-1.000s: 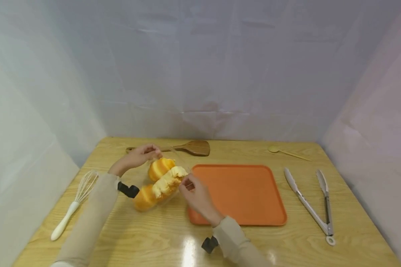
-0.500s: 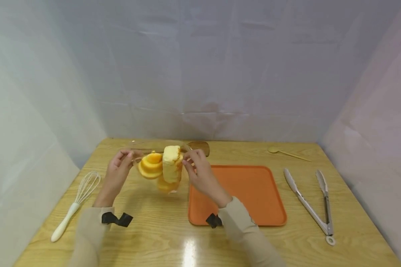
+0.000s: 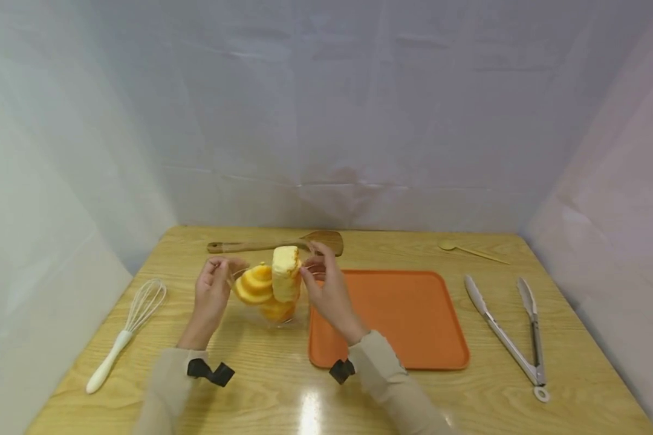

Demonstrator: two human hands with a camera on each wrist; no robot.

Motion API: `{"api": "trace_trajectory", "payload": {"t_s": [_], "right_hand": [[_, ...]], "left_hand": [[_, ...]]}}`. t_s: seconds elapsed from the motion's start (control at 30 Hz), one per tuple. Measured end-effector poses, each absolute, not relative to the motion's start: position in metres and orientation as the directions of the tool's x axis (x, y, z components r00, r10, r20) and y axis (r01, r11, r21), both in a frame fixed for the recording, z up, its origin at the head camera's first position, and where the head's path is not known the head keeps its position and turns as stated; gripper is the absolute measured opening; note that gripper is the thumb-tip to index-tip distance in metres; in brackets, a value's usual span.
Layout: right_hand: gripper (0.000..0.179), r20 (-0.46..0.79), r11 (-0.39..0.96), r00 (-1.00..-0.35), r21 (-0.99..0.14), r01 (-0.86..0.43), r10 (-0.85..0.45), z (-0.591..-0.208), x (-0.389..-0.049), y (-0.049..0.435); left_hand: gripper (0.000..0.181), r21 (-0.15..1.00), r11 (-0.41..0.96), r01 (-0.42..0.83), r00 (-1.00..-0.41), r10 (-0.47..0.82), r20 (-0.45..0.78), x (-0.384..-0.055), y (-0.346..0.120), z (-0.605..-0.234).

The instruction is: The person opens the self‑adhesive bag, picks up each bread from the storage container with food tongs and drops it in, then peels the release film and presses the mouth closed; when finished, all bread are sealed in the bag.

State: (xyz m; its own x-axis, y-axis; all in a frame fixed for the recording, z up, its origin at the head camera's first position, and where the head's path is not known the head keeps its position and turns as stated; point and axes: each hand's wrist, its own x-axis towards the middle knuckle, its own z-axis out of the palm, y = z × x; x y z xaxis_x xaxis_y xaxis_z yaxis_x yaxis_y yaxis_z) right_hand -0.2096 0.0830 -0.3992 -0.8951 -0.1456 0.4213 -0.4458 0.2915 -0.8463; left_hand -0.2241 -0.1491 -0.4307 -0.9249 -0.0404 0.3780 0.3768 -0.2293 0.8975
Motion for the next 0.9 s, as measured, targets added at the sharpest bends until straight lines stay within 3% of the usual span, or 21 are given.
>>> {"api": "trace_trajectory", "payload": {"t_s": [0.07,0.17,0.37,0.6,0.9], "right_hand": [[0.048,0.378,0.245,-0.921,-0.888,-0.388,-0.089,-0.403,-0.209,0.081],[0.035,0.339,0.236,-0.940,-0.912,-0.336,-0.030,-0.407,-0.211,0.078],[0.019,0.388,0.297,-0.922,-0.881,-0.369,0.008,-0.410,-0.220,0.075],[0.019,0.407,0.231,-0.913,-0.888,-0.398,-0.011,-0.394,-0.223,0.068],[0.016,0.447,0.129,-0.893,-0.889,-0.439,0.045,-0.381,-0.224,0.071]], "left_hand": [[0.012,0.864,-0.304,0.401,-0.913,-0.054,0.404,-0.224,-0.145,-0.431],[0.011,0.831,-0.358,0.425,-0.901,-0.079,0.426,-0.223,-0.140,-0.431],[0.010,0.800,-0.427,0.423,-0.901,-0.106,0.420,-0.223,-0.134,-0.429],[0.009,0.858,-0.251,0.448,-0.888,-0.239,0.393,-0.224,-0.137,-0.415],[0.012,0.881,-0.240,0.408,-0.888,-0.327,0.322,-0.224,-0.147,-0.409]]}}
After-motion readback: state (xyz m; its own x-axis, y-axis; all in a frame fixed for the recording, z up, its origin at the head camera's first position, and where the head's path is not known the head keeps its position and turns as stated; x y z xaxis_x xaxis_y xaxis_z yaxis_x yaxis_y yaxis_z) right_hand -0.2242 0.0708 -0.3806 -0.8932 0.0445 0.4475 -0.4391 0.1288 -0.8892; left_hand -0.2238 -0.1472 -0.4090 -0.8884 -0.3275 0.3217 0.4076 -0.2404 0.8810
